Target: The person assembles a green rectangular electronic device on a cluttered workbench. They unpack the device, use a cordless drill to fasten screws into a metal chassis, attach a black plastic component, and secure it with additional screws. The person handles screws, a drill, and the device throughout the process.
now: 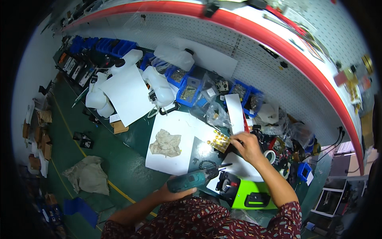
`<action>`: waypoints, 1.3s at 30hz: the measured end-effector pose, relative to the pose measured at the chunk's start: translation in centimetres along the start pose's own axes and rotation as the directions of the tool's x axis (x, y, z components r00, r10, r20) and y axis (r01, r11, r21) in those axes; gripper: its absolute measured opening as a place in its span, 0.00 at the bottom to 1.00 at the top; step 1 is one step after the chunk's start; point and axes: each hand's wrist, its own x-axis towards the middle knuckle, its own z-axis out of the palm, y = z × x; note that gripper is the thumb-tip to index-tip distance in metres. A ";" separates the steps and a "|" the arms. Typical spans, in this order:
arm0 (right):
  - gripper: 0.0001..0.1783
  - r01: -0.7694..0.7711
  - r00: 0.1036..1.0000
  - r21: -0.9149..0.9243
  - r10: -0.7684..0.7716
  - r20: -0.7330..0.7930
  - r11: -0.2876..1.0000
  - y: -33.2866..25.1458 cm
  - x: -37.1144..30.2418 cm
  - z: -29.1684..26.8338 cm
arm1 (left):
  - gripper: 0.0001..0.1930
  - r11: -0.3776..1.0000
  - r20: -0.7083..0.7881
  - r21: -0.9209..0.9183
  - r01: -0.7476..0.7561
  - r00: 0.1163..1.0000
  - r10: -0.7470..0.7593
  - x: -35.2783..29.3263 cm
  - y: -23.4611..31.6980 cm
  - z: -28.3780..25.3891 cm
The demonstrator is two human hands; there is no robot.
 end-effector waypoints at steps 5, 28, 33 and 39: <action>0.07 0.128 0.992 -0.184 -0.130 -0.002 0.975 4.0 16.2 9.9 | 0.16 0.985 -0.079 -0.066 0.160 0.983 -0.165 -1.0 -3.2 -5.9; 0.10 0.025 0.876 -0.573 0.259 0.408 0.819 9.8 35.3 25.7 | 0.22 0.924 -0.239 -0.220 0.311 0.902 -0.361 -1.0 -9.1 -13.2; 0.12 0.073 0.847 -0.639 0.291 0.445 0.766 10.4 35.6 26.4 | 0.22 0.933 -0.228 -0.215 0.288 0.914 -0.335 -0.5 -9.1 -13.3; 0.12 0.093 0.922 -0.594 0.156 0.354 0.799 13.0 35.1 25.0 | 0.23 0.936 -0.154 -0.186 0.299 0.932 -0.328 -0.3 -8.5 -14.0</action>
